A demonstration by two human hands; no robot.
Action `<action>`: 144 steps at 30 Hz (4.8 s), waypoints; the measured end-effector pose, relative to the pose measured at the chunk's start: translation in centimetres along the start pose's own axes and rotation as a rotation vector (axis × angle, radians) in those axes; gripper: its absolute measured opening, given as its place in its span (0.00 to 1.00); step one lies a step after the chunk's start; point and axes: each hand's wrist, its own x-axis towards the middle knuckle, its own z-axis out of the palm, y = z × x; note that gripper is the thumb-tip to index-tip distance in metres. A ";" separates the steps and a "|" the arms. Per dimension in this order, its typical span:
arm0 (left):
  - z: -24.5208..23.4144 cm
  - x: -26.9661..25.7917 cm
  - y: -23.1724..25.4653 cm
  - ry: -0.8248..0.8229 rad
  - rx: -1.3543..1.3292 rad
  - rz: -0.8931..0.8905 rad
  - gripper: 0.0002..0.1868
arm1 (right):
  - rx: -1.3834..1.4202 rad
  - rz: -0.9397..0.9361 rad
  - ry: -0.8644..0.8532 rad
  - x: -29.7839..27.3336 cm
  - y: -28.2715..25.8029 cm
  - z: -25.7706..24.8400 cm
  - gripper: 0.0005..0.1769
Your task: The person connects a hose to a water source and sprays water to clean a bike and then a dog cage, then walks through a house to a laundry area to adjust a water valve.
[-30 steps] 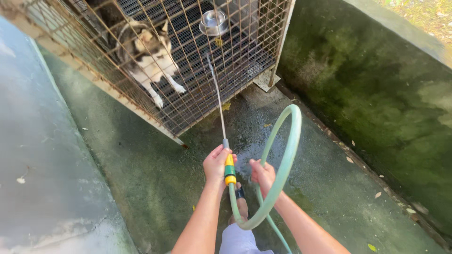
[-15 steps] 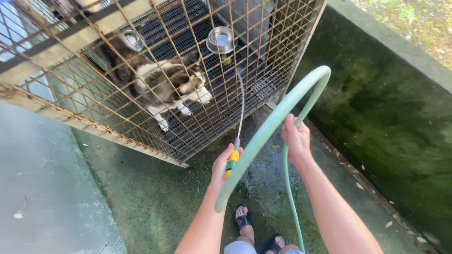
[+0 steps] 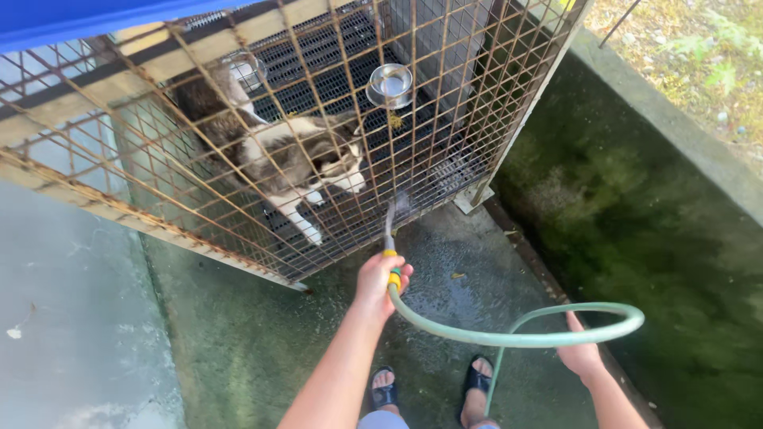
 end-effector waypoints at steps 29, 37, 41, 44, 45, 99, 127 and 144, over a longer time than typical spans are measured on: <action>10.4 2.9 -8.9 0.152 0.484 0.086 0.47 | -0.113 -0.993 0.115 -14.9 -15.1 -7.5 0.23; 10.5 -0.2 -11.3 0.205 0.220 0.220 0.31 | -0.015 -0.486 -0.181 -11.8 -16.6 -0.2 0.12; 10.9 -2.1 -10.4 0.404 0.468 0.294 0.31 | 0.305 -0.508 -0.540 -9.4 -16.1 0.7 0.20; 12.0 -3.7 -10.1 0.532 0.888 0.467 0.26 | 0.692 -0.237 -0.684 -3.6 -14.5 -0.9 0.26; 12.9 -4.7 -10.4 0.525 1.068 0.544 0.24 | 0.722 -0.143 -0.609 -0.6 -14.1 -1.7 0.25; 27.8 -7.4 -30.4 0.742 0.601 0.517 0.29 | 0.183 -0.357 -0.288 12.5 2.8 -18.4 0.37; 38.1 1.1 -31.0 0.850 0.721 0.589 0.30 | 0.046 -0.210 -0.363 24.5 5.2 -24.1 0.37; 43.6 -4.3 -31.4 0.578 0.492 0.419 0.31 | 0.623 -0.044 -1.017 23.3 -14.6 -21.3 0.29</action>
